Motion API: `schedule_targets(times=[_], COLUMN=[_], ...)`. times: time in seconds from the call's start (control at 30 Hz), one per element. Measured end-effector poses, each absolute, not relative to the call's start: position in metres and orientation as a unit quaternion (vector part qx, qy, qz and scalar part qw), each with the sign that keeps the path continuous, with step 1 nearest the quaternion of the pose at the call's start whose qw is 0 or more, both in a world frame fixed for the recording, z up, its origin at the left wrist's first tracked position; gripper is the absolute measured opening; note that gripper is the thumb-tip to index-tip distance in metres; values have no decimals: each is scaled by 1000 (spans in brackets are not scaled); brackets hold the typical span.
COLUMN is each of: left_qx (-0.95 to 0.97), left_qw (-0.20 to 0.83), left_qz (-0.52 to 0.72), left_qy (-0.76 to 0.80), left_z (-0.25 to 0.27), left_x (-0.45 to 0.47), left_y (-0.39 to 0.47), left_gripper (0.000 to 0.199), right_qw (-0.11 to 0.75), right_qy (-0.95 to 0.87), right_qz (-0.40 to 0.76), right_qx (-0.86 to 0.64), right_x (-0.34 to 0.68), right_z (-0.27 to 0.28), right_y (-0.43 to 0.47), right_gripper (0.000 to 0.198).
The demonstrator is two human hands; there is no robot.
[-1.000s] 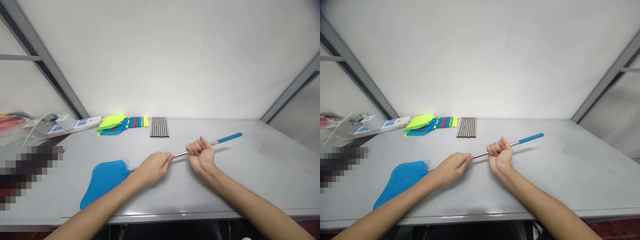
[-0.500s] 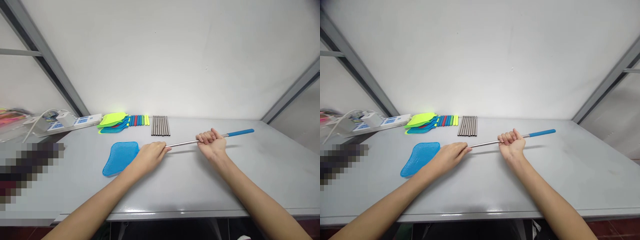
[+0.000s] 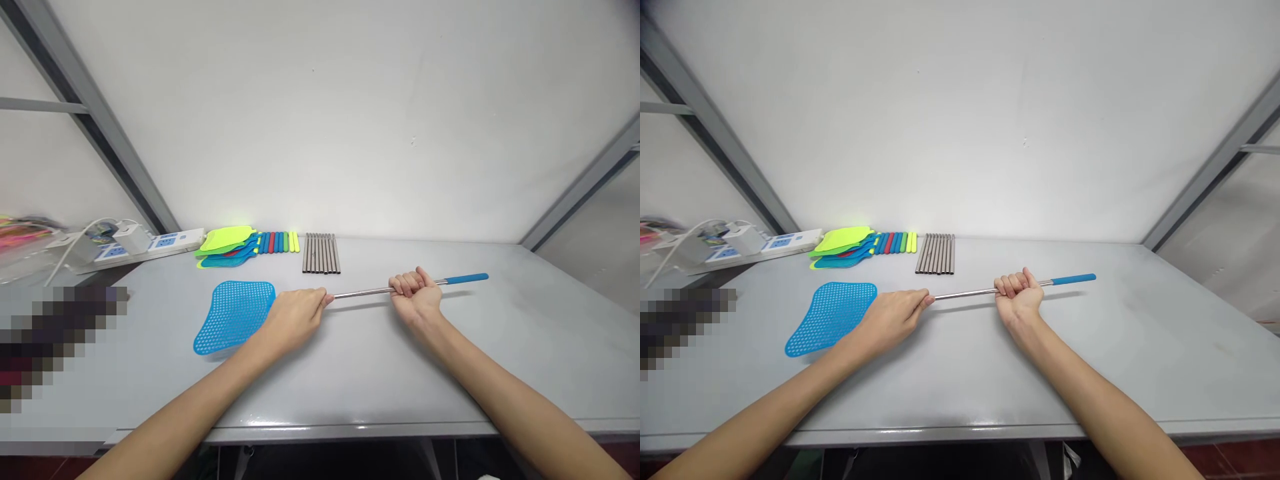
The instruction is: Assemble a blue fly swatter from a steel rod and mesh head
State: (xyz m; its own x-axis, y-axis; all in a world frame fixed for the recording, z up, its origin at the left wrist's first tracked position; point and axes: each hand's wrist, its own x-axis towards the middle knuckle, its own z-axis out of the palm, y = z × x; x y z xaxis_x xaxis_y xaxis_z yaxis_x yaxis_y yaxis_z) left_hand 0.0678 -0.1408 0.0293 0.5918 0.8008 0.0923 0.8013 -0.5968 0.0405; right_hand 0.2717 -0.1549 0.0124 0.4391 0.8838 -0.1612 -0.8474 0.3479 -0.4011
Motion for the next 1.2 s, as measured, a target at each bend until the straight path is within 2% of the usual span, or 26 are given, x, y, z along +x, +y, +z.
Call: schedule_targets(times=[0.63, 1.2], left_qx=[-873, -876], left_qw=[-11, -12], left_qz=[-28, -19], left_qy=[-487, -481], left_z=[23, 20], left_x=[75, 78], left_y=[-147, -153], left_gripper=[45, 44], right_qw=[817, 816], right_qy=[-33, 48], right_qz=[516, 527], right_qx=[-255, -235], right_x=[262, 252], right_z=[3, 5], right_y=[-158, -161], right_gripper=[34, 31])
